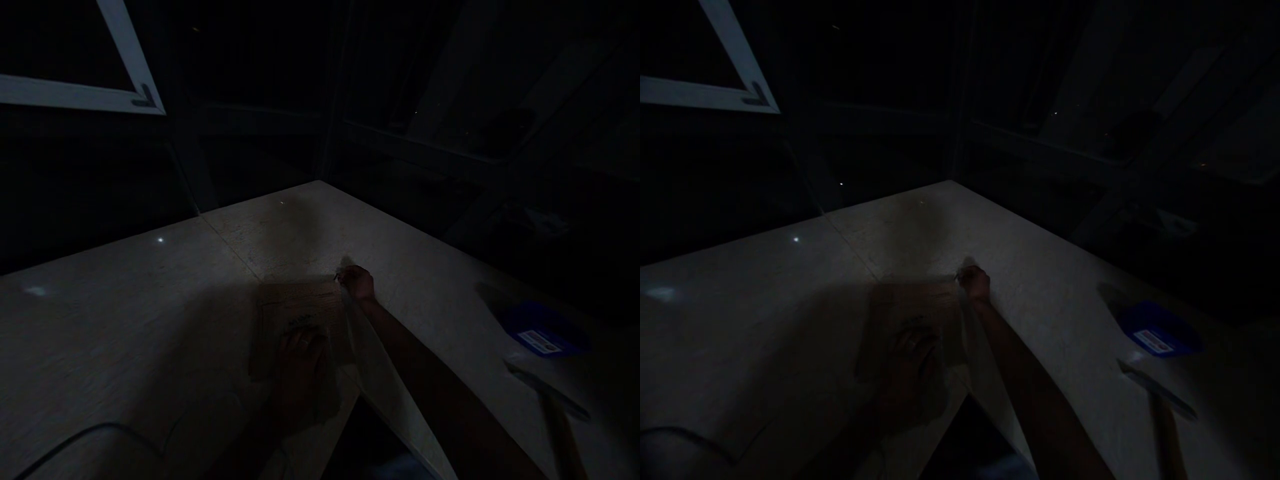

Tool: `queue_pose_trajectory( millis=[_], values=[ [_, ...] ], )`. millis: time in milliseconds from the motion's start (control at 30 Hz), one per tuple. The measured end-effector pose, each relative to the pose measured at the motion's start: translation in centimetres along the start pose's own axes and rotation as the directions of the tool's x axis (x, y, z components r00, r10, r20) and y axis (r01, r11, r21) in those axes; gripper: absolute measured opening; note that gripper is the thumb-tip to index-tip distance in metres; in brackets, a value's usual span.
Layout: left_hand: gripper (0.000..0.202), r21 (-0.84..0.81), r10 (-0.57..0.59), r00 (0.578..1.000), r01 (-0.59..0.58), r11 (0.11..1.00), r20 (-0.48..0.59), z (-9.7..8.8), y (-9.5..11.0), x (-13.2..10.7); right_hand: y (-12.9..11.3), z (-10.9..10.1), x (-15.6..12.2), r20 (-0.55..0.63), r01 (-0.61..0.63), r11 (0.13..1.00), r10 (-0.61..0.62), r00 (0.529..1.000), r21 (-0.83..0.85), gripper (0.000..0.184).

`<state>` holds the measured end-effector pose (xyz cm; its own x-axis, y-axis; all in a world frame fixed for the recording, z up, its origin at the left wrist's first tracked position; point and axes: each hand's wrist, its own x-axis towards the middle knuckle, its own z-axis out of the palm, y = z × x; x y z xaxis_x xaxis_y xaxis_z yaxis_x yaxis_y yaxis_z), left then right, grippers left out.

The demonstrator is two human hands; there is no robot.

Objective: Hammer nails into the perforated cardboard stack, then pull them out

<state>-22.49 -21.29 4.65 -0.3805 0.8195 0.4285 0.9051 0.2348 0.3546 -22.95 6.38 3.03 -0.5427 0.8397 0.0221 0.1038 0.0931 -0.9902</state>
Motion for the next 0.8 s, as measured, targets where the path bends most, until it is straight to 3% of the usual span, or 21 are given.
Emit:
queue_pose_trajectory(
  millis=[200,367,467,533,567,633,700,733,800],
  values=[
    [0.026,-0.008,-0.001,1.000,0.001,1.000,-0.030,0.2,-0.1,0.0,-1.2,-0.6,-0.3,-0.052,-0.002,0.999,0.000,0.999,-0.036,0.021],
    [0.026,-0.038,-0.011,1.000,0.010,0.999,-0.028,0.0,0.1,0.0,-3.1,-1.0,-1.2,-0.070,0.090,0.990,-0.098,0.993,-0.110,0.030],
    [0.027,-0.049,-0.028,0.999,0.026,0.998,-0.032,0.0,0.2,0.0,-4.7,-0.6,-3.2,0.025,0.199,0.966,-0.198,0.980,-0.162,0.028],
    [0.026,-0.056,-0.029,0.999,0.027,0.998,-0.025,0.1,0.2,0.0,-5.7,-0.1,-5.1,0.180,0.295,0.936,-0.262,0.948,-0.192,0.020],
    [0.026,-0.056,-0.026,0.999,0.024,0.998,-0.023,0.1,0.2,0.0,-6.1,0.1,-6.1,0.299,0.369,0.904,-0.299,0.906,-0.214,0.017],
    [0.026,-0.051,-0.015,0.999,0.014,0.999,-0.030,0.2,0.2,0.0,-6.8,0.8,-7.9,0.592,0.595,0.755,-0.353,0.724,-0.276,0.016],
    [0.027,-0.041,-0.017,0.999,0.015,0.999,-0.043,0.1,0.3,0.1,-7.2,1.4,-9.2,0.779,0.753,0.591,-0.311,0.544,-0.290,0.017],
    [0.027,-0.035,-0.016,0.999,0.014,0.999,-0.046,0.1,0.4,0.1,-7.2,1.7,-9.6,0.822,0.791,0.537,-0.281,0.495,-0.293,0.017],
    [0.027,-0.022,-0.011,0.999,0.010,1.000,-0.045,-0.1,0.5,0.2,-7.2,2.2,-10.1,0.860,0.829,0.468,-0.238,0.451,-0.305,0.016]
  ],
)
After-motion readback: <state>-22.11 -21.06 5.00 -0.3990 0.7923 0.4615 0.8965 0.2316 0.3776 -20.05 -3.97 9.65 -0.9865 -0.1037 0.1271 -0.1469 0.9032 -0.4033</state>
